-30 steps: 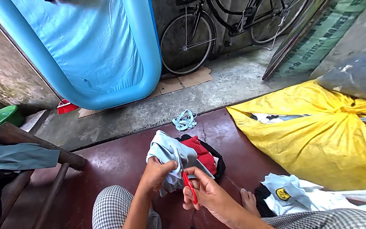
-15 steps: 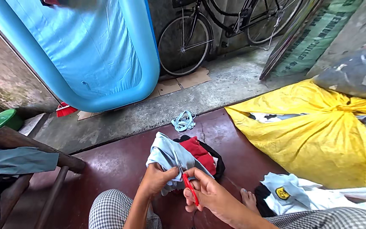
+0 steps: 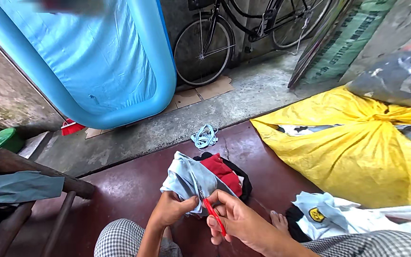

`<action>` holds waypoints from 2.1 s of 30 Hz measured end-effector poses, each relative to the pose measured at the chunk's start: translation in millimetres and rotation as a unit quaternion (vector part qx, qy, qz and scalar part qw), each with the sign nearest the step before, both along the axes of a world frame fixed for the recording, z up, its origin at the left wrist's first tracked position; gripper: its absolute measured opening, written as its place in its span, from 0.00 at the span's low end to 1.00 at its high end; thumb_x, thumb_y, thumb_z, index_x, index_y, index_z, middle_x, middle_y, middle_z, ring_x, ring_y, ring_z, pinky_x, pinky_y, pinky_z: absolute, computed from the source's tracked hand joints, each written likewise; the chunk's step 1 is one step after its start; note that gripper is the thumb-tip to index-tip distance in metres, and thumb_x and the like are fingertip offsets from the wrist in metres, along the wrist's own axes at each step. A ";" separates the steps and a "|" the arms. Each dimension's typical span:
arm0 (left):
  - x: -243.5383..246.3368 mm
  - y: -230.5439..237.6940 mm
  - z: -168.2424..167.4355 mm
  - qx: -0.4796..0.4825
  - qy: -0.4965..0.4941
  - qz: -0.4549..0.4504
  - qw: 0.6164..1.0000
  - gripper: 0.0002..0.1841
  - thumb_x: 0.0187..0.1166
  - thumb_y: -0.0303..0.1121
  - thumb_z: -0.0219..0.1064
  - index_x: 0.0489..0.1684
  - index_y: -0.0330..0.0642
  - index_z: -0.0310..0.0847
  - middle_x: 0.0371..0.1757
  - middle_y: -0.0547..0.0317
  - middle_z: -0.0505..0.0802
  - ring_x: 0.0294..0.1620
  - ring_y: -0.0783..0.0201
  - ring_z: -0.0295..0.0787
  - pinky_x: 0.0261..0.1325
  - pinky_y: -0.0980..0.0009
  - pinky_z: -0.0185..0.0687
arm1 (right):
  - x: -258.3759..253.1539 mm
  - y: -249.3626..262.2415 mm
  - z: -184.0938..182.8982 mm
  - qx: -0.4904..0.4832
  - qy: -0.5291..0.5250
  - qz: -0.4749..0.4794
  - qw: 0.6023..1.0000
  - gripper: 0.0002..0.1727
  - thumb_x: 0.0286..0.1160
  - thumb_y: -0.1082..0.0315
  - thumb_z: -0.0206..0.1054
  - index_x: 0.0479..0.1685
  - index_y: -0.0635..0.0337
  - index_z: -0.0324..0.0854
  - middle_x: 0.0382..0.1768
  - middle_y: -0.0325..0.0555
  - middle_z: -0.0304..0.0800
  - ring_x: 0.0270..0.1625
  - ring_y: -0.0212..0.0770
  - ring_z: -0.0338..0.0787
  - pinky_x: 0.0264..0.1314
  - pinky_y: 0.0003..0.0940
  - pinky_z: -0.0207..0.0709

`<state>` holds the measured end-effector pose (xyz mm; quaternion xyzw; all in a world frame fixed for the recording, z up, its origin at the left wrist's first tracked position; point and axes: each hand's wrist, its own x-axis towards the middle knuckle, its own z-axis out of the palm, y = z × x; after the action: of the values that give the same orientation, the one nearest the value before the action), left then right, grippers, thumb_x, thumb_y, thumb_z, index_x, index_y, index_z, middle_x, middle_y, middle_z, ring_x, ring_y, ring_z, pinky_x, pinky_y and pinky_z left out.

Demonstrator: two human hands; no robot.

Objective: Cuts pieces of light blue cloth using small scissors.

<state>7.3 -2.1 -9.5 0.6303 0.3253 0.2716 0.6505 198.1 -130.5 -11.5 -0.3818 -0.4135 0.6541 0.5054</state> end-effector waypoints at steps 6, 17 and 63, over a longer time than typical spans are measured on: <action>-1.2 0.2 -1.5 0.026 0.011 -0.031 0.999 0.07 0.64 0.26 0.80 0.37 0.38 0.91 0.33 0.60 0.96 0.35 0.69 0.94 0.47 0.69 0.93 | 4.4 1.4 -1.6 0.015 -0.005 0.008 1.000 0.23 0.75 0.56 0.75 0.61 0.55 0.70 0.33 0.41 0.90 0.34 0.39 0.93 0.40 0.35 0.90; -10.1 4.3 -2.1 0.037 0.034 -0.070 0.996 0.09 0.64 0.26 0.81 0.39 0.38 0.91 0.35 0.61 0.97 0.37 0.70 0.95 0.50 0.68 0.93 | 10.9 3.3 3.1 -0.021 0.026 0.031 0.999 0.21 0.78 0.57 0.72 0.61 0.55 0.71 0.35 0.42 0.90 0.35 0.40 0.93 0.44 0.40 0.91; 5.5 -2.3 -30.2 0.014 -0.030 -0.150 0.988 0.17 0.59 0.21 0.82 0.47 0.38 0.89 0.42 0.59 0.97 0.44 0.67 0.95 0.56 0.64 0.92 | 8.4 1.4 6.0 -0.072 0.204 0.022 0.976 0.16 0.86 0.56 0.62 0.63 0.53 0.70 0.36 0.43 0.85 0.38 0.41 0.91 0.53 0.47 0.90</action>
<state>12.8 -4.3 -39.8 0.6725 0.2038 0.1946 0.6843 206.6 -129.2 -5.5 -0.2667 -0.2617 0.7575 0.5353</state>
